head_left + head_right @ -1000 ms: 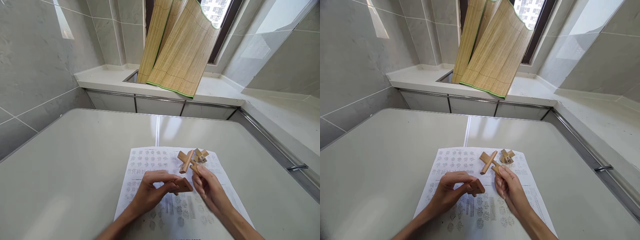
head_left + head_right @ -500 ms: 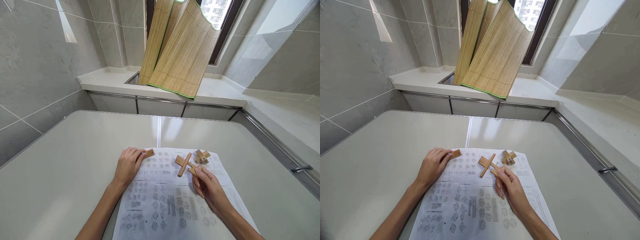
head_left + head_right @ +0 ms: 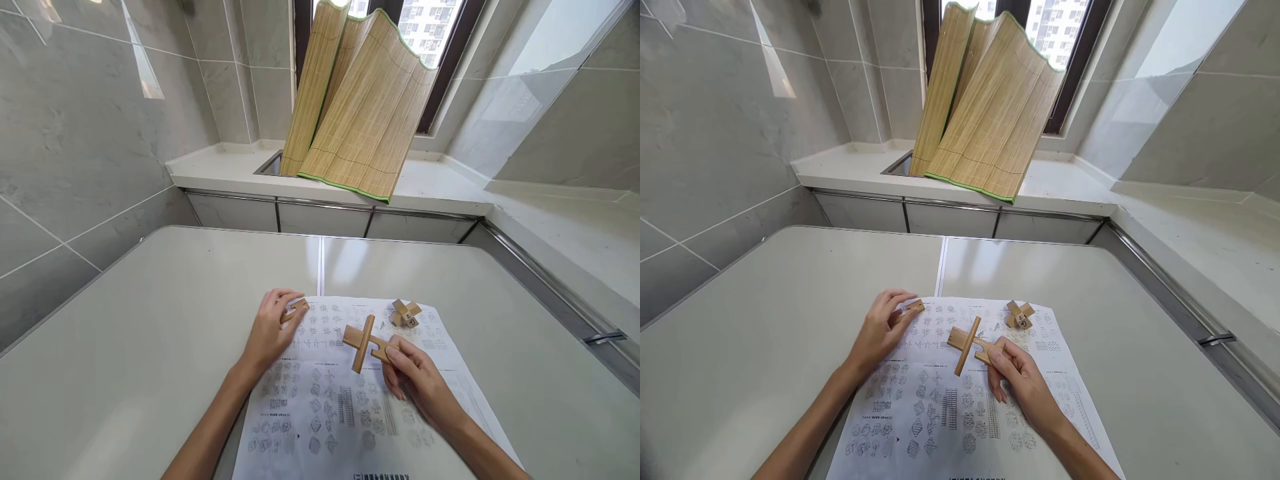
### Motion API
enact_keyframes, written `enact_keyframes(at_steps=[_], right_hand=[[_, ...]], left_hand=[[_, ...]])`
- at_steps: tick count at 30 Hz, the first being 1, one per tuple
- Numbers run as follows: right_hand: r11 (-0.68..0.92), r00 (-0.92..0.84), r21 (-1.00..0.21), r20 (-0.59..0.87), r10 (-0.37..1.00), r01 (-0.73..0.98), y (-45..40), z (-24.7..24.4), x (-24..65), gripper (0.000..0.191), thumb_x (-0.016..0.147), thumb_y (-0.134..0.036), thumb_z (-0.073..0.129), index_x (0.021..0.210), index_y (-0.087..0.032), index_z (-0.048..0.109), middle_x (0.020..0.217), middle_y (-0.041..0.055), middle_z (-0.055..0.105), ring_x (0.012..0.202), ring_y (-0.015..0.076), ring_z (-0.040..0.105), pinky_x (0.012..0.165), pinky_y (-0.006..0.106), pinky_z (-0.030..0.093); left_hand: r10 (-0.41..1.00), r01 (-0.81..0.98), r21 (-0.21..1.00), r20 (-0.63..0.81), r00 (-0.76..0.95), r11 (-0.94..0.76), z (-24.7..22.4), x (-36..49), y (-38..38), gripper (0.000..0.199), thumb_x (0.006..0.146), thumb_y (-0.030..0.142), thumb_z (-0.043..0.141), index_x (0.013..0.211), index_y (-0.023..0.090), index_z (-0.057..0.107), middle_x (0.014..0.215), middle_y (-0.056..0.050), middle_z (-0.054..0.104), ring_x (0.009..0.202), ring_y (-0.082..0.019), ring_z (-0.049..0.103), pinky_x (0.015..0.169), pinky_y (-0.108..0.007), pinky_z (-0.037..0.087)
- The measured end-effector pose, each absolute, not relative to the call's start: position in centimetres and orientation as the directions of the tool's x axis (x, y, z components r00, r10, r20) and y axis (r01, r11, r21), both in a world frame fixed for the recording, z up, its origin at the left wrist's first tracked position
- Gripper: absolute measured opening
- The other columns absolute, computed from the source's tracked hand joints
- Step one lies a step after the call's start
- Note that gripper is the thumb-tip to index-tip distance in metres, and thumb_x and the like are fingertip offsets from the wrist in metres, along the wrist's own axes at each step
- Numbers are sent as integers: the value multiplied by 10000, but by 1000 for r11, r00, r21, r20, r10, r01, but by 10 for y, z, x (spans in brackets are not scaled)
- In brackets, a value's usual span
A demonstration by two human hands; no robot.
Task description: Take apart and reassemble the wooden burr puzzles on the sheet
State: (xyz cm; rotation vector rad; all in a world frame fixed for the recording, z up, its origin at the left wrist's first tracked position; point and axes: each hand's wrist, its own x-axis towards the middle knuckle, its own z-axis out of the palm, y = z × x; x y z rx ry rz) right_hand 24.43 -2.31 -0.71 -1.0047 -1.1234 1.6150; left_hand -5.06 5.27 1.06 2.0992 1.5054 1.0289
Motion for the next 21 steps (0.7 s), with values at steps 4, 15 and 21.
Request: enact_keyframes(at_steps=[4,15,21], right_hand=[[-183,-314,-959,-108,943,-219,-24,1,241,420,1033,-534,625,771,-225,515,585,-44,562,499,122,459,572,290,350],[-199,-402,-972,-135,906,-122,-24,36,210,475,997,-580,662,738,-222,490,559,-87,417,447,94,386,544,287,270],[-217,-340,-967,-160,927,-136,-23,39,193,502,968,-580,679,702,-228,440,556,-99,340,458,83,245,549,293,198]], left_hand=[[850,364,815,267,454,-450,27,-25,29,870,784,491,893,1523,276,487,1505,-129,581,1355,-342,570,1152,-507,484],[782,255,832,294,550,-492,52,-30,5,981,598,421,998,1445,250,534,1404,-136,657,1275,-360,626,1116,-472,497],[854,308,851,266,447,-426,54,-56,-9,917,607,430,984,1387,258,533,1364,-120,642,1216,-333,615,1047,-452,519]])
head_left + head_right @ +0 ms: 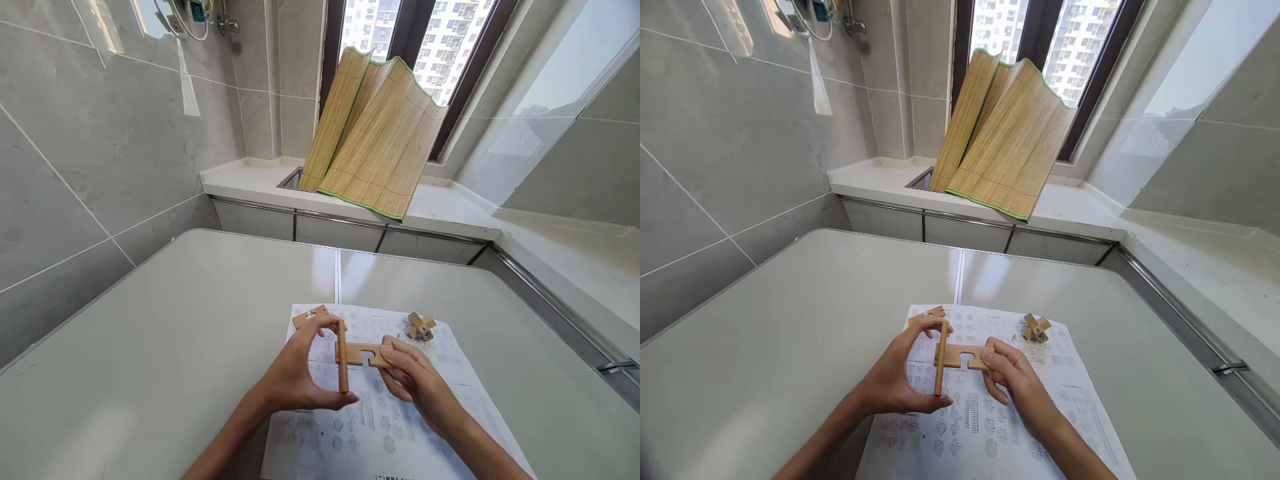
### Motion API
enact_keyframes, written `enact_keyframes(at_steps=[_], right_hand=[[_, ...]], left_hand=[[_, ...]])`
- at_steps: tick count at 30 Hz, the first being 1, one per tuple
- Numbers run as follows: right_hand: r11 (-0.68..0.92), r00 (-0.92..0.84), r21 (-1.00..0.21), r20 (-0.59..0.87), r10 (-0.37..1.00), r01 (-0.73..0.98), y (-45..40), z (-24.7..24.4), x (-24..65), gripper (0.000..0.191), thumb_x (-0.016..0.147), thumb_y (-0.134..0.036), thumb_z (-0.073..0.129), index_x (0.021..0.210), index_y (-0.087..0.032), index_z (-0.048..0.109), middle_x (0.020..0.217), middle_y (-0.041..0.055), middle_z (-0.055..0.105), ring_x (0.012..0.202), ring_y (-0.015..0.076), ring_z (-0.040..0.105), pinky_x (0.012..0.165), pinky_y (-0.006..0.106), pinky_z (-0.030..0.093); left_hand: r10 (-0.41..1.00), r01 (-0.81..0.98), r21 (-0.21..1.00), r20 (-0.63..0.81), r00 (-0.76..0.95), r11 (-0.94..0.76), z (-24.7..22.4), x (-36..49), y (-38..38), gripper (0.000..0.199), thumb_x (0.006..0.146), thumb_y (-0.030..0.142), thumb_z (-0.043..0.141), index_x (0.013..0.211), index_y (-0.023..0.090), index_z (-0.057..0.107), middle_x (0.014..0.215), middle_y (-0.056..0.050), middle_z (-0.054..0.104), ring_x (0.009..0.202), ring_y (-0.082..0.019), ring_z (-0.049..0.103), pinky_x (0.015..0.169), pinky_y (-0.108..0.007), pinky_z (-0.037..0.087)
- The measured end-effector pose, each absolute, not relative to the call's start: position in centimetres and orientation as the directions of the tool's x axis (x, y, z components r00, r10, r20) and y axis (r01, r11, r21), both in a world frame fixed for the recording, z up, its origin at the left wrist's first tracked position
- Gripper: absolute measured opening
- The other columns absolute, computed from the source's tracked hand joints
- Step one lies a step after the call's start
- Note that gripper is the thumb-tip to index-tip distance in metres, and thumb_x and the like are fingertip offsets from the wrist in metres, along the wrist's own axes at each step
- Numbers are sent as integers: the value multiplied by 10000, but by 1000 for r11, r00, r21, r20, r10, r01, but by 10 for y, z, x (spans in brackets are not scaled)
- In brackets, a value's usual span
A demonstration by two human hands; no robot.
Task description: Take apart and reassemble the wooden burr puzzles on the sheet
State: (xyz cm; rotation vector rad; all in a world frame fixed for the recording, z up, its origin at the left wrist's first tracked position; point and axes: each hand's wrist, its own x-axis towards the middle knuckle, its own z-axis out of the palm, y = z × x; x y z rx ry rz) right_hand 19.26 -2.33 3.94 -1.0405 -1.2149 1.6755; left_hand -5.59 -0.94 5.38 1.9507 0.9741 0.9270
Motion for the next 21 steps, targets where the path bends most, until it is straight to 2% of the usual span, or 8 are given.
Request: enact_keyframes(at_steps=[5,12,13,16,17,18,20,21], right_hand=[[-169,-369,-983,-132,920,-70,-19,48,187,521,935,-620,700,688,-230,457,556,-80,382,470,94,242,547,306,198],[-81,-347,-997,-78,935,4,-16,65,178,510,971,-617,659,685,-247,455,519,-72,385,497,127,247,569,324,255],[-55,-325,-998,-59,944,23,-16,66,178,509,976,-619,649,686,-249,453,521,-66,395,508,135,265,578,327,269],[-2,-214,-999,-11,977,46,-14,62,179,525,978,-631,637,671,-255,439,535,-52,408,538,154,310,591,329,297],[-6,-178,-1000,-12,984,31,-13,58,181,531,975,-635,636,666,-257,430,541,-53,402,532,153,303,582,327,293],[-23,-165,-1000,-25,986,20,-12,54,182,532,979,-631,632,666,-257,421,548,-56,392,527,149,291,575,325,288],[-30,-171,-999,-32,985,18,-11,47,186,516,997,-604,623,676,-253,423,557,-57,397,528,145,286,571,320,281],[-28,-191,-999,-33,981,28,-11,45,187,508,1005,-592,617,682,-250,427,557,-58,403,530,145,290,577,319,283]], left_hand=[[846,310,839,285,451,-448,61,-72,-11,905,591,399,985,1371,257,549,1379,-130,639,1214,-346,615,1063,-469,502],[852,274,853,307,423,-444,71,-75,-5,900,579,376,972,1361,262,541,1342,-118,662,1168,-330,645,1061,-471,517],[858,277,851,319,402,-447,71,-75,-4,861,601,380,961,1348,260,548,1324,-113,671,1170,-326,645,1063,-470,515],[878,296,840,369,306,-456,70,-77,-1,492,779,357,823,1217,248,626,1208,-91,711,1151,-300,656,1047,-453,514],[881,305,835,383,278,-459,69,-79,1,452,808,337,790,1223,250,633,1210,-89,710,1149,-292,656,1043,-446,512],[884,314,832,389,259,-458,68,-81,2,510,809,329,793,1284,257,618,1259,-93,697,1160,-289,650,1048,-444,509],[901,330,843,355,249,-424,66,-84,7,821,735,369,884,1462,278,514,1422,-114,624,1205,-299,630,1068,-451,500],[917,332,863,306,257,-381,65,-84,9,906,719,413,907,1506,280,479,1466,-123,597,1215,-304,627,1068,-453,501]])
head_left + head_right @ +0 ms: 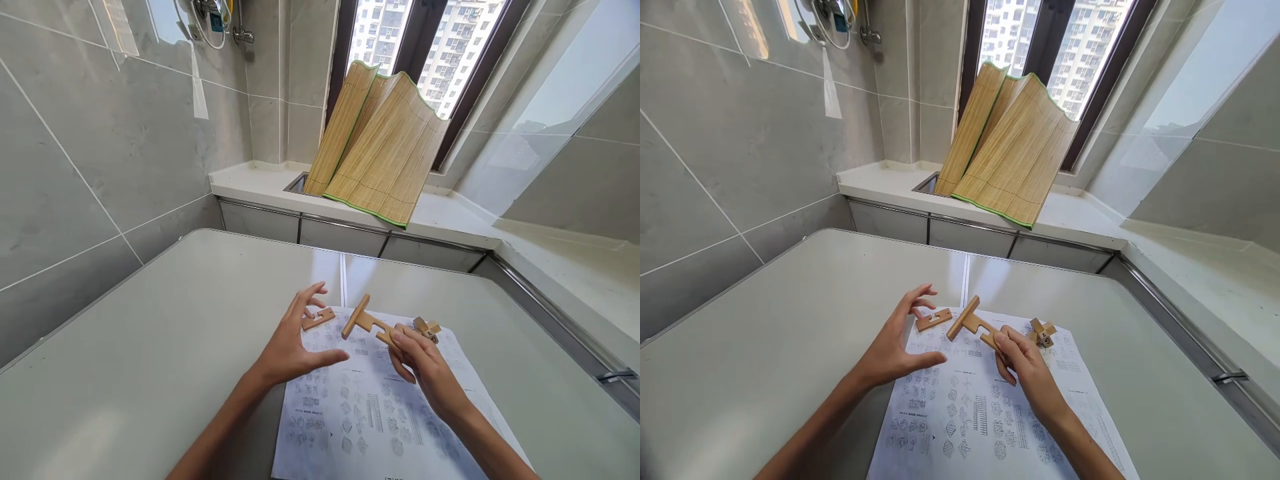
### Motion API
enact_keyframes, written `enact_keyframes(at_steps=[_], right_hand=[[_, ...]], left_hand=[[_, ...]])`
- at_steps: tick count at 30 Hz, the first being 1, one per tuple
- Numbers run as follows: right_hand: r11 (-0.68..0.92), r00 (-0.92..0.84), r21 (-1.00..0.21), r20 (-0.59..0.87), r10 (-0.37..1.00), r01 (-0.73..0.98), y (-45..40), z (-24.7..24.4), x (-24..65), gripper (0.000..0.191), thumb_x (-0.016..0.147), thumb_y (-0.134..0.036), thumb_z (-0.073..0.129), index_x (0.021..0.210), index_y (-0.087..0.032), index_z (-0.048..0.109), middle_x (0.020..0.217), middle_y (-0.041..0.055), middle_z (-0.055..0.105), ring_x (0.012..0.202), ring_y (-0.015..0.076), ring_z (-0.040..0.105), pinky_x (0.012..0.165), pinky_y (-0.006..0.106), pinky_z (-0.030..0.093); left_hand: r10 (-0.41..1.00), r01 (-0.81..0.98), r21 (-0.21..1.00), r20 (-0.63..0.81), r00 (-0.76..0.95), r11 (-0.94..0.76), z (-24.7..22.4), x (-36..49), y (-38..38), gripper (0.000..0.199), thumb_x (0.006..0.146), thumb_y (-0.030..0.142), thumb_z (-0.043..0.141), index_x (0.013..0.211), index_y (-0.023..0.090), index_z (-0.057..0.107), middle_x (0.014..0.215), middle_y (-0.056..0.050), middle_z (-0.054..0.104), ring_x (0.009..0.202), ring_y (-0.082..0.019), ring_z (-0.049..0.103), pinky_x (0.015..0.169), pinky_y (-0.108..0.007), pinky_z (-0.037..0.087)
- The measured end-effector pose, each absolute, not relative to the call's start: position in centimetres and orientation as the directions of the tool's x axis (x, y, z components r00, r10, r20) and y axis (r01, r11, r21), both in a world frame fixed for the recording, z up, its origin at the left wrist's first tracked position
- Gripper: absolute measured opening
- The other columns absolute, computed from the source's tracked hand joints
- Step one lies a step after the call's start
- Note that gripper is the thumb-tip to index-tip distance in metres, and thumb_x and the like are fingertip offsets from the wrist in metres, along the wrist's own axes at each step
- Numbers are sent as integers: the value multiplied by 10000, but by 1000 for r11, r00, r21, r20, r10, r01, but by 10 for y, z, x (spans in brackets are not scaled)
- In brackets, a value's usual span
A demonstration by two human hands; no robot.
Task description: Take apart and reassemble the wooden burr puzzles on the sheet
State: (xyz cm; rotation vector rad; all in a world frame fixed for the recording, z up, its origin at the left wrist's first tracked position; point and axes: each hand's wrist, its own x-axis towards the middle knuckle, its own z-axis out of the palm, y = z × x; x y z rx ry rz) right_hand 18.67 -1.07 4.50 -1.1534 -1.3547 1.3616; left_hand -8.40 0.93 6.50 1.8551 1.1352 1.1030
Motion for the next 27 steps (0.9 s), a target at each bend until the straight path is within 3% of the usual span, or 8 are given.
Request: enact_keyframes(at_steps=[2,4,6,8,10,13,19,27], right_hand=[[-22,-253,-999,-33,967,49,-12,43,186,506,1011,-593,607,688,-246,430,552,-60,416,523,138,301,586,318,284],[-33,-337,-998,-50,940,55,-14,45,182,517,1000,-618,607,692,-244,428,545,-70,411,493,123,305,576,314,268],[-61,-408,-997,-74,910,44,-15,47,177,525,982,-640,618,697,-243,427,537,-81,394,460,110,306,554,306,238],[-89,-443,-996,-90,892,23,-14,48,172,528,971,-641,633,695,-241,426,535,-87,376,442,102,311,540,300,212],[-109,-444,-994,-85,892,-28,-12,45,168,525,967,-623,645,687,-238,423,544,-92,358,434,97,318,531,296,202],[-149,-446,-978,-69,892,-147,-6,37,165,500,960,-575,666,681,-237,426,546,-100,329,425,93,315,516,291,198],[-212,-459,-946,-79,885,-247,-1,27,155,504,960,-544,665,658,-234,408,517,-99,353,417,82,291,525,286,200],[-204,-408,-949,-91,908,-242,0,11,160,543,950,-594,652,646,-240,375,509,-112,286,422,81,230,507,284,167]], left_hand=[[939,296,922,157,306,-250,61,-81,13,746,828,543,815,1464,260,546,1416,-127,640,1172,-294,654,1025,-439,518],[923,184,979,8,384,-85,56,-74,13,546,989,637,576,1330,219,664,1243,-125,727,1068,-270,697,934,-401,539],[884,-17,995,-80,460,99,51,-66,9,616,1044,680,422,1220,172,720,1079,-134,762,946,-247,721,810,-350,543],[831,-221,936,-116,545,275,46,-59,4,633,1040,690,428,1202,158,730,1033,-144,770,789,-210,709,671,-303,508],[808,-380,846,-98,580,375,43,-56,1,557,1018,659,515,1209,184,736,1192,-163,752,681,-159,664,573,-264,450],[819,-495,767,-70,569,409,41,-57,-1,429,987,569,632,1218,225,743,1409,-162,673,634,-111,615,536,-238,426],[881,-577,725,-88,465,377,39,-57,1,319,952,453,746,1176,226,749,1434,-134,667,637,-78,609,642,-244,508],[948,-417,871,-148,283,260,32,-69,14,397,934,530,664,1128,196,755,1308,-140,719,424,-7,409,420,-227,325]])
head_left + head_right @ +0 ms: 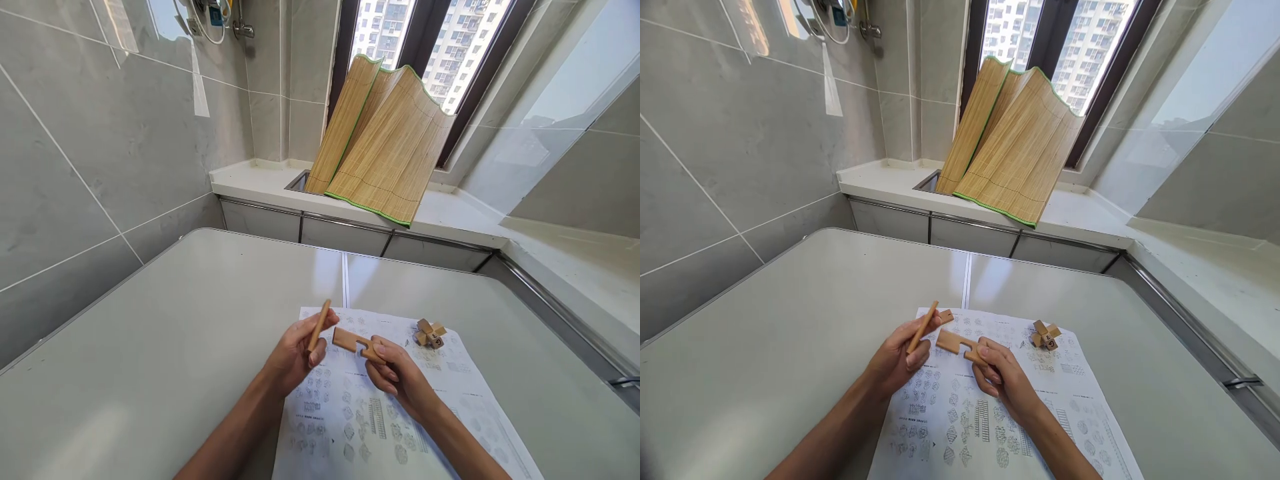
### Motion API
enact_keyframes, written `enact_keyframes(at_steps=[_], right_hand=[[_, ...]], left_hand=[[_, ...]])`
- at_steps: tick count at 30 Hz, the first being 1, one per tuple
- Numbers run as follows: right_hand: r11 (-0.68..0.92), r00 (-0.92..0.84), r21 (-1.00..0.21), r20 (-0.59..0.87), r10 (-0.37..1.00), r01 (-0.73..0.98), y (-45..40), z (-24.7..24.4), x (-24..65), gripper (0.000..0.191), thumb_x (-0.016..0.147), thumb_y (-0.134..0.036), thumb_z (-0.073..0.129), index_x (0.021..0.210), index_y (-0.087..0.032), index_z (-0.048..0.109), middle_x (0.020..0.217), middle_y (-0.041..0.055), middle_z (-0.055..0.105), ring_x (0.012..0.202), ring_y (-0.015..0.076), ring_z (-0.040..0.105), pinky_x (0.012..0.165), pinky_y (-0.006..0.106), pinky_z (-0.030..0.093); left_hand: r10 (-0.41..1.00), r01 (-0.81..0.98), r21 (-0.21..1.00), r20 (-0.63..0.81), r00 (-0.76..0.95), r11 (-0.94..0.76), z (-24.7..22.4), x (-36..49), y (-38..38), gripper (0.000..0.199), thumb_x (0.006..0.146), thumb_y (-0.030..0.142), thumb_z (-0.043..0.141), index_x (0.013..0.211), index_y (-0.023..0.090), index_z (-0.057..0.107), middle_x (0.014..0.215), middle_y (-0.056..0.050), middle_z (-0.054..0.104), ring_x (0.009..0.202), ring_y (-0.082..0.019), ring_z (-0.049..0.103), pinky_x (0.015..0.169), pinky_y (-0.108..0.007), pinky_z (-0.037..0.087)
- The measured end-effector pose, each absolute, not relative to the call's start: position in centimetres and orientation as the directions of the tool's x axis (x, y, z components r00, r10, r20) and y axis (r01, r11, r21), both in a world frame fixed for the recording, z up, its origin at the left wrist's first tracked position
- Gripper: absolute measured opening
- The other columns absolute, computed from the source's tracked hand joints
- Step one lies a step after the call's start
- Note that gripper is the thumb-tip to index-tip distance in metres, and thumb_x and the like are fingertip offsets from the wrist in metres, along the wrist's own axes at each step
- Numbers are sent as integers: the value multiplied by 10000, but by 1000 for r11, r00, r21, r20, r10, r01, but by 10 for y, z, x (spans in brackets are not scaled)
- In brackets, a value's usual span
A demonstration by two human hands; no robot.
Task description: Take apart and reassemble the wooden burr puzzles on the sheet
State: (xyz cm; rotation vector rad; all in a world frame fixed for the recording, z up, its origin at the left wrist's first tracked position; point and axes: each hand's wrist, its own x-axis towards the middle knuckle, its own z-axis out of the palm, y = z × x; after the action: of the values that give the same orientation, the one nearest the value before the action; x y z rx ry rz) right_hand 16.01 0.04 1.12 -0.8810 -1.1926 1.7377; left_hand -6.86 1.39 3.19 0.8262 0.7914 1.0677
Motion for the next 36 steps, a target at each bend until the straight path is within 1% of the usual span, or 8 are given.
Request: enact_keyframes(at_steps=[3,6,13,20,28,30,33,36], right_hand=[[-186,-356,-961,-103,929,-206,4,9,169,546,963,-615,648,664,-242,385,532,-111,305,439,87,247,511,275,199],[-182,-374,-978,-133,918,-99,5,7,173,523,945,-617,706,680,-229,477,513,-91,434,440,95,340,523,272,267],[-75,-476,-951,-218,852,301,10,6,164,542,994,-727,514,787,-227,541,592,-48,619,474,118,485,551,257,412],[-94,-554,-898,-345,758,431,34,17,152,499,994,-640,552,718,-224,548,577,-20,670,450,119,534,484,229,451],[-13,-426,-736,-405,809,677,67,21,128,515,1078,-452,450,662,-189,601,560,17,687,462,128,607,510,221,513],[25,-389,-656,-416,822,755,67,27,123,481,1096,-414,471,757,-154,691,715,60,756,597,164,695,633,273,587],[74,-308,-520,-381,872,851,61,36,112,254,1060,-354,641,1230,-174,696,1243,100,721,1015,235,730,890,426,623],[101,-244,-410,-314,918,907,55,41,100,373,1028,-334,701,1367,-199,624,1381,102,646,1138,265,694,943,480,613]], left_hand=[[977,-307,937,-112,182,165,33,-81,24,442,971,558,594,1198,202,726,1304,-134,728,452,-40,492,464,-246,407],[995,67,997,-36,92,30,34,-88,32,507,1011,610,509,1216,179,682,1200,-133,780,521,-120,643,550,-283,506],[992,555,827,124,-27,-88,36,-91,57,334,1003,545,545,1077,262,708,875,-20,818,830,-254,753,741,-312,509],[994,746,661,113,3,-77,17,-91,92,285,986,437,563,930,255,775,890,-41,826,856,-273,743,734,-321,495],[983,823,543,164,88,-164,6,-83,90,277,981,421,586,964,252,804,1005,-69,782,963,-274,715,834,-347,522],[980,836,522,179,85,-168,3,-83,89,279,979,423,595,986,242,807,978,-82,749,940,-280,705,843,-370,529],[975,842,506,201,96,-187,-2,-84,88,294,1001,417,567,1040,243,800,982,-85,715,927,-282,697,849,-396,541],[966,842,494,237,107,-215,-5,-86,85,308,1024,404,536,1092,223,775,1035,-101,696,991,-299,681,905,-437,548]])
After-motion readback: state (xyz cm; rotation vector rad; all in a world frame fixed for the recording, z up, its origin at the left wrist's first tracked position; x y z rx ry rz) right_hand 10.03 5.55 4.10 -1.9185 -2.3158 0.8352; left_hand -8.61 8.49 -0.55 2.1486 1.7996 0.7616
